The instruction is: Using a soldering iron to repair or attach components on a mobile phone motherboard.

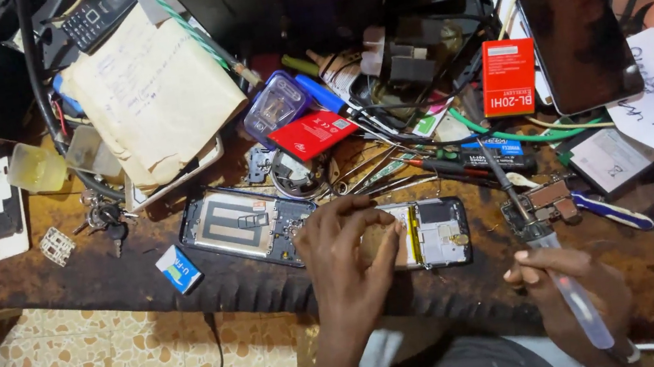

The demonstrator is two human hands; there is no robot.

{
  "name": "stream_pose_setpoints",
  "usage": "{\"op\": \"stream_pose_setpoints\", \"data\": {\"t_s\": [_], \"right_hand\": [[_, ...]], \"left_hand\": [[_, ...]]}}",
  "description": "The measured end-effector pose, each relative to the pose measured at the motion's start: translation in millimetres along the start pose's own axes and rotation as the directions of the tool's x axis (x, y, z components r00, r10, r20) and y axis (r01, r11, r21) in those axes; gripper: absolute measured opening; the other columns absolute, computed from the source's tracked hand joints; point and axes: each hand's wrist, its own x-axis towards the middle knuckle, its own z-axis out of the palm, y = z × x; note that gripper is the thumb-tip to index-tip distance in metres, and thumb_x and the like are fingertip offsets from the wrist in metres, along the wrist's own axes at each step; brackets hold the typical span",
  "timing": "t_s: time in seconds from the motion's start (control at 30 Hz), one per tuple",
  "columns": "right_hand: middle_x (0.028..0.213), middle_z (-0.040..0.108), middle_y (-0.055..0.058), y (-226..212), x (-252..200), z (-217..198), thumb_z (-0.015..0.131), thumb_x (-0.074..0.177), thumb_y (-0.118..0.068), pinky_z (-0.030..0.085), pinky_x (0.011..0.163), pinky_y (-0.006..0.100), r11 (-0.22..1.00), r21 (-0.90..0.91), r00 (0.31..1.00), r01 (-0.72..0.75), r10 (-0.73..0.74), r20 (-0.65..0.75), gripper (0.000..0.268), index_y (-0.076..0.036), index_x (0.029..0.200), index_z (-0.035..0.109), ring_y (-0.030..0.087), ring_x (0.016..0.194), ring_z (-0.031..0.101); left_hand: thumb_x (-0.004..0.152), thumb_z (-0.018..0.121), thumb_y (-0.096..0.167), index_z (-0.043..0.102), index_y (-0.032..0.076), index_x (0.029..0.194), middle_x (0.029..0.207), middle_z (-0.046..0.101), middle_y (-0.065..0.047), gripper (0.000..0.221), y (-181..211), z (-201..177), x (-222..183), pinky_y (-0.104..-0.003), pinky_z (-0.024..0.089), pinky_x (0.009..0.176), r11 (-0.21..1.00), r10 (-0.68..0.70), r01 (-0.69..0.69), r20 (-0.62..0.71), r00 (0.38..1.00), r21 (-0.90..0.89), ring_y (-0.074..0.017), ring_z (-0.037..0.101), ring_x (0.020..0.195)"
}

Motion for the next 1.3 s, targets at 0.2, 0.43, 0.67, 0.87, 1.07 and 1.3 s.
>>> {"op": "stream_pose_setpoints", "data": {"t_s": [0.2,0.43,0.67,0.87,1.07,1.3], "right_hand": [[0.078,0.062,0.013,2.6,0.1,-2.2,0.054,0.078,-0.004,0.056,0.059,0.022,0.998,0.058,0.999,0.021,-0.022,0.031,0.012,0.001,0.089,0.056,0.016,0.061,0.066],[0.074,0.065,0.009,5.9,2.1,-6.8,0.055,0.078,-0.011,0.057,0.060,0.023,0.999,0.014,0.994,0.051,-0.052,0.092,0.015,-0.003,0.090,0.058,0.015,0.062,0.068],[0.071,0.066,0.007,0.9,5.2,-8.1,0.055,0.078,-0.014,0.057,0.059,0.024,0.999,0.004,0.992,0.044,-0.044,0.117,0.016,-0.006,0.091,0.058,0.014,0.063,0.068],[0.071,0.065,0.006,-1.2,6.8,-7.2,0.053,0.079,-0.015,0.056,0.059,0.023,0.998,0.001,0.991,0.056,-0.056,0.123,0.016,-0.005,0.090,0.058,0.014,0.062,0.067],[0.069,0.065,0.006,-1.0,7.1,-8.6,0.050,0.080,-0.019,0.055,0.057,0.025,0.997,0.027,0.988,0.075,-0.078,0.130,0.018,-0.005,0.090,0.058,0.015,0.060,0.066],[0.065,0.056,0.013,9.7,-10.1,-1.7,0.056,0.075,-0.032,0.049,0.053,0.021,0.927,0.348,0.988,-0.136,0.151,-0.016,0.049,-0.006,0.111,0.035,0.015,0.052,0.060]], "left_hand": [[0.075,0.056,0.037,0.064,0.018,0.077,0.098,0.058,0.003,0.020,3.4,3.0,1.5,-0.039,0.024,0.083,1.000,0.004,-0.004,-0.072,0.997,0.004,-0.0167,0.049,0.097],[0.075,0.058,0.035,0.064,0.017,0.074,0.094,0.059,0.002,0.019,9.3,0.4,6.1,-0.038,0.025,0.082,0.999,-0.023,0.021,-0.061,0.998,-0.036,-0.0172,0.049,0.096],[0.072,0.058,0.034,0.063,0.017,0.073,0.092,0.060,0.001,0.017,11.9,0.6,7.9,-0.041,0.026,0.084,0.994,-0.051,0.049,-0.013,0.999,-0.093,-0.0164,0.051,0.095],[0.072,0.058,0.036,0.064,0.017,0.074,0.090,0.062,0.000,0.020,11.2,5.3,9.6,-0.041,0.027,0.084,0.997,-0.054,0.053,-0.011,0.998,-0.059,-0.0165,0.051,0.092],[0.074,0.052,0.043,0.064,0.018,0.076,0.090,0.063,0.001,0.027,10.9,6.5,10.5,-0.040,0.027,0.080,0.996,-0.068,0.070,0.035,0.997,-0.054,-0.0154,0.051,0.092],[0.074,0.055,0.039,0.066,0.020,0.076,0.088,0.064,0.002,0.023,13.8,7.8,10.7,-0.037,0.025,0.077,0.997,-0.067,0.067,-0.005,0.998,-0.032,-0.0139,0.051,0.089]]}}
